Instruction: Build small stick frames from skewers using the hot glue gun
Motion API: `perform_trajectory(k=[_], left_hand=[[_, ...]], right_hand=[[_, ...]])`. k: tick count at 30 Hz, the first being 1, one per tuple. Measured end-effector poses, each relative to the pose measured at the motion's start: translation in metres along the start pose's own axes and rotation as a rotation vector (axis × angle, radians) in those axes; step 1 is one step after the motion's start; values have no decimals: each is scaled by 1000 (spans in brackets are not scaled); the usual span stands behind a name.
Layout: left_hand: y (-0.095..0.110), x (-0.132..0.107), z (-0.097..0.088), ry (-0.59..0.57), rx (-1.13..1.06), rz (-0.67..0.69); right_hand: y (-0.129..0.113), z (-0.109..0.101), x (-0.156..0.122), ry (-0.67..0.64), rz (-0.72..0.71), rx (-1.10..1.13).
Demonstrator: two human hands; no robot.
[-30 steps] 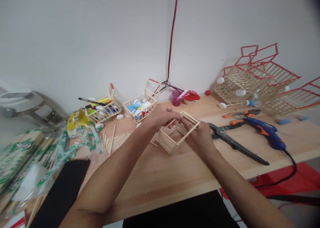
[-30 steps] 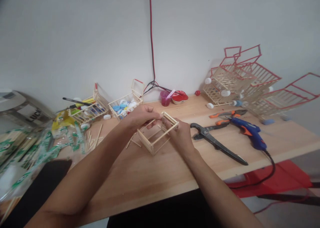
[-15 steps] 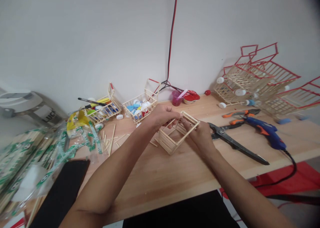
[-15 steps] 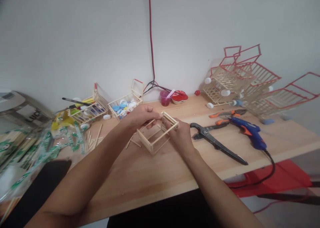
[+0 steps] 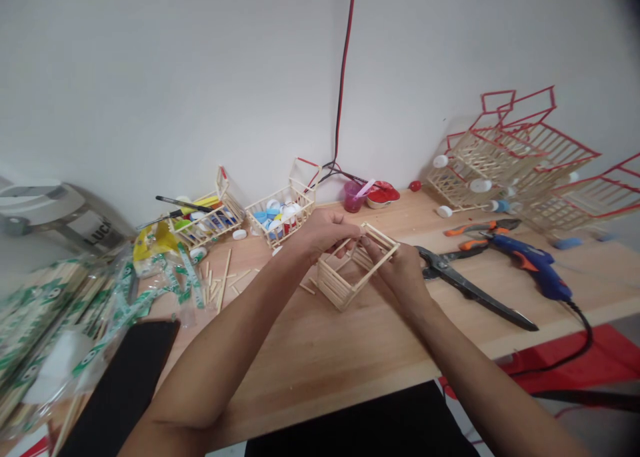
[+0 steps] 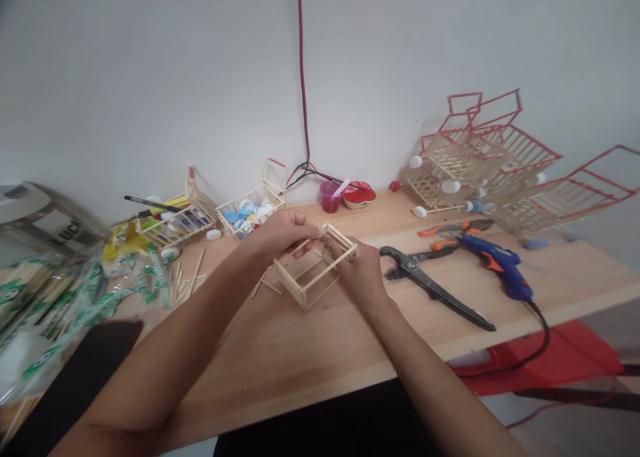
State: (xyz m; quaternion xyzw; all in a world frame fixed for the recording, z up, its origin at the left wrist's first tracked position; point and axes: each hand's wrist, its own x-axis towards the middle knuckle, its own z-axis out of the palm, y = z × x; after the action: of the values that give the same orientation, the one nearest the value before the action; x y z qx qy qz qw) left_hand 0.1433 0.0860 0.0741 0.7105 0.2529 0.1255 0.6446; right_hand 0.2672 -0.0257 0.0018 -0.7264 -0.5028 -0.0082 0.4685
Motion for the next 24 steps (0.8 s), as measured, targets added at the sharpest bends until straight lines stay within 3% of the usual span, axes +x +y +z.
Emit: perform_trajectory(k=[24], left_hand=[[5,-2,2,20,-13,-30]], right_hand=[[1,1,0,-14,16,36]])
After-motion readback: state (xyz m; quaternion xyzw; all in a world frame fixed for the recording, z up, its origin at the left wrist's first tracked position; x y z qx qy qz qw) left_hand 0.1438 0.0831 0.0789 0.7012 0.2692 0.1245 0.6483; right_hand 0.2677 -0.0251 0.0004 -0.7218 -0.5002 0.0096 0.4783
